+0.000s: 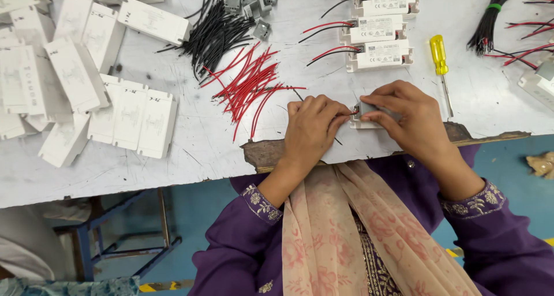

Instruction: The person connects wires to electronic components by hand and organizes the finished items on a workbench. They insert red and black wires into connectors on white rectangular units and move bundles of wires aside to reach their work.

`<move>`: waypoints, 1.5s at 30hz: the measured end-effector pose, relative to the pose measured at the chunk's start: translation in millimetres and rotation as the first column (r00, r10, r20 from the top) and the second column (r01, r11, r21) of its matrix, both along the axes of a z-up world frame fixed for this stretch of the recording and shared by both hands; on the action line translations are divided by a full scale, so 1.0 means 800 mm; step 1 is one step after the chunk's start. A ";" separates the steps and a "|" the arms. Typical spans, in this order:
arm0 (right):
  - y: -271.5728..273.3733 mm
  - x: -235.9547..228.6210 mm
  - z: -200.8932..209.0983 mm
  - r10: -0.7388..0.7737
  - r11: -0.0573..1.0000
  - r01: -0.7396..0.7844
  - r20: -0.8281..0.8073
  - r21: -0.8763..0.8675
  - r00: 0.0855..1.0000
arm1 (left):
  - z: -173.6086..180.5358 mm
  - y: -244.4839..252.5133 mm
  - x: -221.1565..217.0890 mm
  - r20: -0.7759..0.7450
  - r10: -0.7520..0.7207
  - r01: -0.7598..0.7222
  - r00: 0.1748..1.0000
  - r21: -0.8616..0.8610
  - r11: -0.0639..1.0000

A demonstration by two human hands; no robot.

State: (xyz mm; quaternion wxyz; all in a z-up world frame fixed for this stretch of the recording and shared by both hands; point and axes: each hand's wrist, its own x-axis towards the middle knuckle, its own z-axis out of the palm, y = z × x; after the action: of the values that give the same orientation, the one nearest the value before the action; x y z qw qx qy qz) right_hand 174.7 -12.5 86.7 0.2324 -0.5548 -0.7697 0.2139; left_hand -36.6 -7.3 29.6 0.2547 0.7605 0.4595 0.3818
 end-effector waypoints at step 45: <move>-0.010 0.015 -0.028 0.057 0.992 -0.065 0.077 0.105 0.995 | 0.011 0.000 0.007 -0.004 -0.020 0.020 1.000 0.034 0.999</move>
State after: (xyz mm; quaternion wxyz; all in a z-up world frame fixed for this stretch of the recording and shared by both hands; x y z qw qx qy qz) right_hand 186.7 -20.6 64.6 0.2266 -0.5253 -0.8047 0.1585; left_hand -30.9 -7.6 38.7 0.2448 0.7699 0.4457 0.3856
